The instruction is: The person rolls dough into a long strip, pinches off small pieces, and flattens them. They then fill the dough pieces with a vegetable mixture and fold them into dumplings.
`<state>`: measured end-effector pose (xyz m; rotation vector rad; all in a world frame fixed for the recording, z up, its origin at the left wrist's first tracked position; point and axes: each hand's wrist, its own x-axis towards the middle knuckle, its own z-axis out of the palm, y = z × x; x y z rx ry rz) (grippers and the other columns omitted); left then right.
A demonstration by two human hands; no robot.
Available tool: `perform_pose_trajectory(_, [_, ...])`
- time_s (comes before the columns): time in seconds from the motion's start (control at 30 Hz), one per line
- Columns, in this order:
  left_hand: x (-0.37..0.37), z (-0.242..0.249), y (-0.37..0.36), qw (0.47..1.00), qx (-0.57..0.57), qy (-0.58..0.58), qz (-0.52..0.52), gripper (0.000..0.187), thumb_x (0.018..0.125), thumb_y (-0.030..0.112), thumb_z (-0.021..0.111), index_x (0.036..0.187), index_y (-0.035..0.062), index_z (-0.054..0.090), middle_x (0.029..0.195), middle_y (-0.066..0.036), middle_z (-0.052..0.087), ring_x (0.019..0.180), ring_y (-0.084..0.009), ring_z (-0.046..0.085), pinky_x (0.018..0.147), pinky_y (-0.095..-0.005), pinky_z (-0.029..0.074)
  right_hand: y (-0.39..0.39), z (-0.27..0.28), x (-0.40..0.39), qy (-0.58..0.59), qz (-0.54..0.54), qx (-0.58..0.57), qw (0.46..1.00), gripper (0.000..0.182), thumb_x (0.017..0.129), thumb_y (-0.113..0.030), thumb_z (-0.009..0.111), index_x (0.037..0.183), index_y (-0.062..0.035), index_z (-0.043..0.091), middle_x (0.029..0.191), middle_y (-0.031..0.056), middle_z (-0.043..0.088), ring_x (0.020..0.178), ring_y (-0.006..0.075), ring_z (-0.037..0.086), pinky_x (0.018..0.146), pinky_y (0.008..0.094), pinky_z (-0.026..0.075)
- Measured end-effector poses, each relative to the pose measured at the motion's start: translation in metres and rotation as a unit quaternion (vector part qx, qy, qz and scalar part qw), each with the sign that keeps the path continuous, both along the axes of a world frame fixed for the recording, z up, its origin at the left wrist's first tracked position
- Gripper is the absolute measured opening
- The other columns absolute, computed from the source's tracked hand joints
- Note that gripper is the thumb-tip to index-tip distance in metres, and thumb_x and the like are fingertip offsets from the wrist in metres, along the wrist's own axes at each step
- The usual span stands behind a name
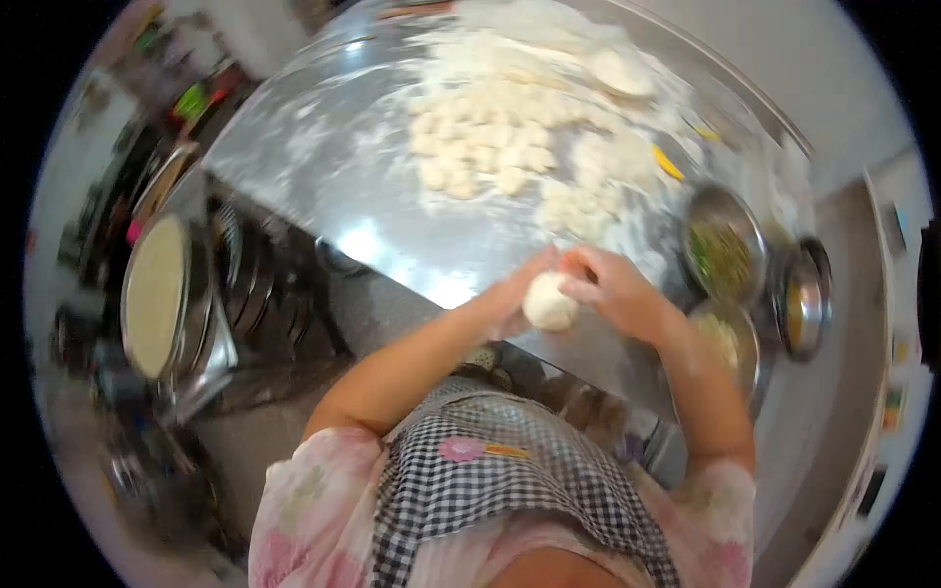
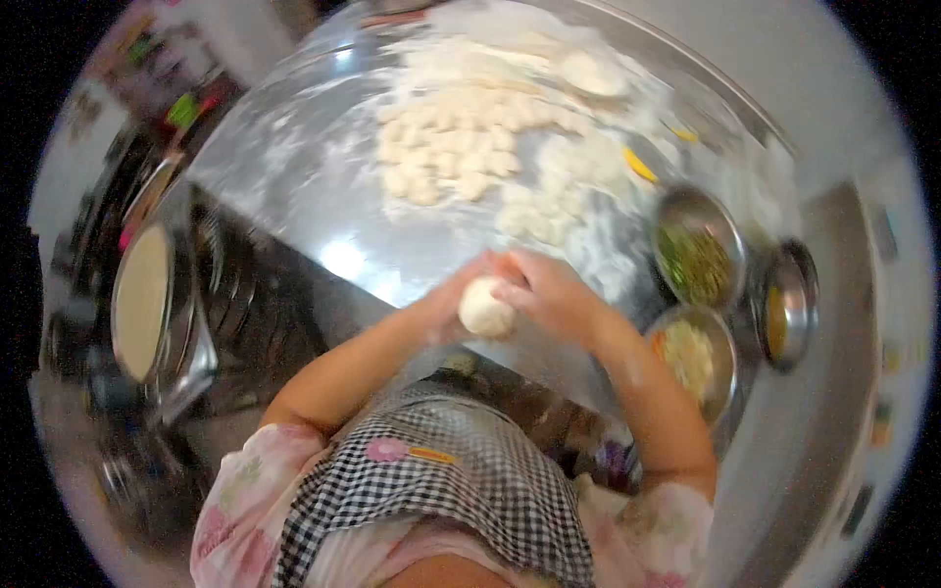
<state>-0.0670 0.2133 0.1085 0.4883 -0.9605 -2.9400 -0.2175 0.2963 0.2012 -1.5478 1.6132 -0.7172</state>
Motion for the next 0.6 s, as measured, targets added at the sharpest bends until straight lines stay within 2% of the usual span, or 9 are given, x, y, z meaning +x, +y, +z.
perform_pose_trajectory(0.03, [0.008, 0.001, 0.005, 0.997, -0.002, -0.064, 0.051, 0.055, 0.092, 0.058, 0.033, 0.112, 0.0118, 0.054, 0.11, -0.004, 0.059, 0.085, -0.0168, 0.063, 0.063, -0.029, 0.054, -0.007, -0.008, 0.005, 0.009, 0.048, 0.001, 0.999, 0.023, 0.082, -0.02, 0.061, 0.091, -0.0004, 0.052, 0.079, 0.0136, 0.057, 0.072, 0.0208, 0.053, 0.068, 0.0328, 0.044])
perform_pose_trajectory(0.17, [0.04, -0.028, 0.01, 0.992, -0.081, -0.047, 0.081, 0.066, 0.088, 0.067, 0.033, 0.122, 0.013, 0.051, 0.107, -0.003, 0.061, 0.087, -0.018, 0.063, 0.068, -0.0328, 0.052, -0.024, -0.031, 0.041, 0.007, 0.087, 0.055, 0.995, 0.026, 0.08, -0.018, 0.06, 0.097, 0.0012, 0.053, 0.08, 0.0119, 0.057, 0.073, 0.0198, 0.051, 0.069, 0.0325, 0.044])
perform_pose_trajectory(0.27, [0.082, -0.034, 0.004, 0.985, 0.002, -0.029, 0.169, 0.059, 0.093, 0.058, 0.03, 0.119, 0.0085, 0.05, 0.114, -0.007, 0.056, 0.093, -0.0186, 0.06, 0.08, -0.0363, 0.051, -0.044, -0.048, 0.076, 0.016, 0.038, 0.033, 0.999, 0.021, 0.084, -0.016, 0.058, 0.097, -0.0005, 0.055, 0.083, 0.0036, 0.057, 0.076, 0.014, 0.052, 0.071, 0.0276, 0.044])
perform_pose_trajectory(0.37, [0.133, -0.027, -0.013, 0.957, 0.009, -0.034, 0.286, 0.066, 0.095, 0.057, 0.024, 0.13, 0.0049, 0.042, 0.124, -0.011, 0.051, 0.114, -0.0223, 0.05, 0.099, -0.0404, 0.037, -0.074, -0.09, 0.123, -0.08, -0.028, -0.117, 0.99, 0.031, 0.084, -0.016, 0.054, 0.109, 0.002, 0.053, 0.094, 0.0111, 0.06, 0.082, 0.0216, 0.058, 0.076, 0.0332, 0.047])
perform_pose_trajectory(0.4, [0.146, -0.029, -0.016, 0.943, -0.025, 0.006, 0.331, 0.069, 0.096, 0.056, 0.019, 0.138, 0.0039, 0.033, 0.135, -0.013, 0.042, 0.13, -0.0233, 0.033, 0.11, -0.038, 0.018, -0.08, -0.067, 0.151, -0.078, -0.012, 0.075, 0.994, 0.033, 0.088, -0.019, 0.051, 0.114, 0.0015, 0.051, 0.1, 0.0128, 0.058, 0.092, 0.0232, 0.06, 0.08, 0.0333, 0.049])
perform_pose_trajectory(0.43, [0.166, -0.041, -0.022, 0.94, -0.075, -0.028, 0.332, 0.069, 0.096, 0.055, 0.019, 0.139, 0.0036, 0.032, 0.137, -0.013, 0.04, 0.131, -0.0235, 0.032, 0.111, -0.0369, 0.016, -0.089, -0.082, 0.171, -0.215, -0.012, 0.156, 0.964, 0.033, 0.089, -0.019, 0.051, 0.116, 0.0009, 0.05, 0.102, 0.0128, 0.058, 0.093, 0.0238, 0.059, 0.079, 0.0348, 0.051])
perform_pose_trajectory(0.5, [0.223, -0.074, -0.037, 0.923, -0.172, -0.103, 0.33, 0.068, 0.096, 0.054, 0.02, 0.14, 0.003, 0.031, 0.141, -0.013, 0.036, 0.133, -0.0239, 0.029, 0.112, -0.0347, 0.013, -0.11, -0.136, 0.21, -0.462, -0.018, 0.316, 0.828, 0.034, 0.09, -0.018, 0.051, 0.12, -0.0005, 0.047, 0.105, 0.0128, 0.056, 0.095, 0.0248, 0.059, 0.079, 0.0379, 0.053])
perform_pose_trajectory(0.57, [0.296, -0.057, -0.04, 0.871, -0.121, -0.19, 0.437, 0.063, 0.097, 0.048, 0.028, 0.14, 0.002, 0.03, 0.143, -0.012, 0.034, 0.133, -0.0244, 0.03, 0.111, -0.0348, 0.019, -0.149, -0.145, 0.272, -0.458, 0.006, 0.348, 0.818, 0.035, 0.09, -0.015, 0.051, 0.122, -0.0024, 0.045, 0.107, 0.0122, 0.055, 0.096, 0.0244, 0.058, 0.076, 0.0402, 0.054])
perform_pose_trajectory(0.6, [0.322, -0.089, -0.041, 0.824, -0.129, -0.22, 0.506, 0.061, 0.097, 0.046, 0.032, 0.14, 0.002, 0.031, 0.143, -0.012, 0.034, 0.132, -0.0244, 0.031, 0.11, -0.0356, 0.022, -0.168, -0.149, 0.304, -0.456, 0.014, 0.364, 0.812, 0.035, 0.09, -0.014, 0.052, 0.123, -0.0034, 0.044, 0.109, 0.0119, 0.054, 0.096, 0.0242, 0.058, 0.075, 0.0414, 0.055])
